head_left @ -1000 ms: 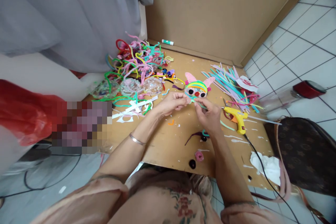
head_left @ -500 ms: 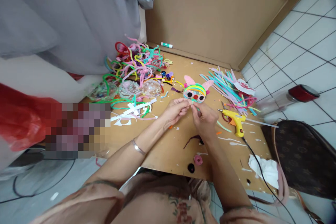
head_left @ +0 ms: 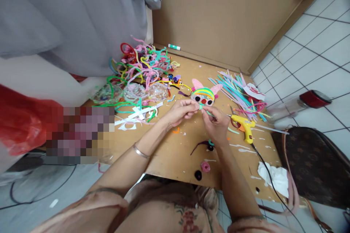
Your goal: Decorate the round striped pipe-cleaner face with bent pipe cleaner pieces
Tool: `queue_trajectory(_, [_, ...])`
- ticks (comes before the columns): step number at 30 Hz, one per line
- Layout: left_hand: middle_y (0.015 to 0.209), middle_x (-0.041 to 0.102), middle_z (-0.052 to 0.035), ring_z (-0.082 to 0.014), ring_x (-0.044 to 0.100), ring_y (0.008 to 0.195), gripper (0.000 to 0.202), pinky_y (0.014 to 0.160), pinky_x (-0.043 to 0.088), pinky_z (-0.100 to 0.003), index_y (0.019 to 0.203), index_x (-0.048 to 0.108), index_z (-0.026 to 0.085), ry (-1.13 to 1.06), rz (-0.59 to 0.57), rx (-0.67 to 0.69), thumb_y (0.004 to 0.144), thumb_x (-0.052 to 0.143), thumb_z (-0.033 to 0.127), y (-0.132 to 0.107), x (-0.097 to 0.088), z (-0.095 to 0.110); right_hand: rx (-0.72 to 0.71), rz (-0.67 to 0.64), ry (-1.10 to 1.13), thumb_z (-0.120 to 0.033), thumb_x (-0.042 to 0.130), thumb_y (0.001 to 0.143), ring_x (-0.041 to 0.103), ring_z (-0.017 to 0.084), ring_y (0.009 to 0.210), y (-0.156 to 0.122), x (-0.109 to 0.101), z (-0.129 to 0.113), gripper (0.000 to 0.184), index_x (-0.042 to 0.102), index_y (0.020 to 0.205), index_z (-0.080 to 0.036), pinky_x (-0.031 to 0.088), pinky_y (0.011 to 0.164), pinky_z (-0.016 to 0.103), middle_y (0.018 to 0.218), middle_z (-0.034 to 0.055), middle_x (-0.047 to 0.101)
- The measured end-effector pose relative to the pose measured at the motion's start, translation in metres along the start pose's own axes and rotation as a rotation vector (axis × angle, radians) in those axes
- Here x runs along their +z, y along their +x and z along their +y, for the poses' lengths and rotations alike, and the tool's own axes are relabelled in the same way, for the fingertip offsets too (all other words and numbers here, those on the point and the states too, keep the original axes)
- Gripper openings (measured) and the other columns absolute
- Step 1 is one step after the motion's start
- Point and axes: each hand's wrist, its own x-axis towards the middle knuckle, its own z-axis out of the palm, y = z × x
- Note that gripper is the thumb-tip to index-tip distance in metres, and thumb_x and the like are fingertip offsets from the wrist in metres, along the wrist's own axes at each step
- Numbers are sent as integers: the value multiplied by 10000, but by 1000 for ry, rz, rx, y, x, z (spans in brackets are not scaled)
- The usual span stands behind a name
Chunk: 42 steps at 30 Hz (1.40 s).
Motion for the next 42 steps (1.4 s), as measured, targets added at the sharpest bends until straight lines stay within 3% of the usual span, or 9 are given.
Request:
queue_trajectory(5, [565,517,41,-29,359,462,275,452,216,-194,708,647,122,230,4,77,668,772,363,-1,-6,4,-42,-11,-13,-247,594,905,614,112,570,1,-1,0,147,733,886,-203,496,594,242,765,21,746])
queue_trajectory(10, [546,504,55,-46,381,508,144,505,265,-193,683,656,129,497,-23,112,692,674,271,-4,-10,11,-117,-119,24,-194,587,894,611,105,558,5,-6,1,138,714,840,-200,484,583,228,735,10,742])
queue_trajectory(15, [563,537,47,-50,406,526,92,524,291,-191,653,640,130,490,-10,138,665,633,221,-3,-9,11,-103,-137,57,-188,577,895,604,105,569,5,-6,0,145,706,831,-201,476,590,230,737,9,733])
queue_trajectory(22, [533,497,62,-37,363,446,312,451,252,-194,750,639,133,237,47,117,640,779,389,-4,5,2,166,-39,143,-289,596,891,574,111,566,1,-2,-1,140,706,881,-203,450,545,236,747,-3,708])
queue_trajectory(24, [533,479,69,-29,342,443,356,445,240,-187,743,619,136,152,61,107,610,801,413,-4,10,-2,169,-38,140,-291,588,899,558,106,563,2,-3,-2,141,697,888,-204,441,540,234,742,-8,692])
queue_trajectory(28, [519,424,80,-26,310,447,353,447,208,-185,714,576,145,76,42,61,614,784,412,-5,15,-5,46,-14,74,-245,553,915,604,133,686,4,-4,-4,133,658,843,-208,473,630,252,765,7,665])
queue_trajectory(37, [506,372,81,-46,263,473,122,491,168,-226,667,567,159,412,-46,36,666,607,275,-10,2,13,-27,-8,-32,-224,530,928,637,157,746,5,-6,-10,144,657,861,-217,502,710,284,787,26,681])
queue_trajectory(42, [526,375,79,-54,280,500,108,512,183,-229,655,552,158,492,39,117,654,566,266,-10,1,14,113,-37,73,-255,571,887,614,130,643,2,-1,-11,138,682,820,-206,499,611,252,742,15,688])
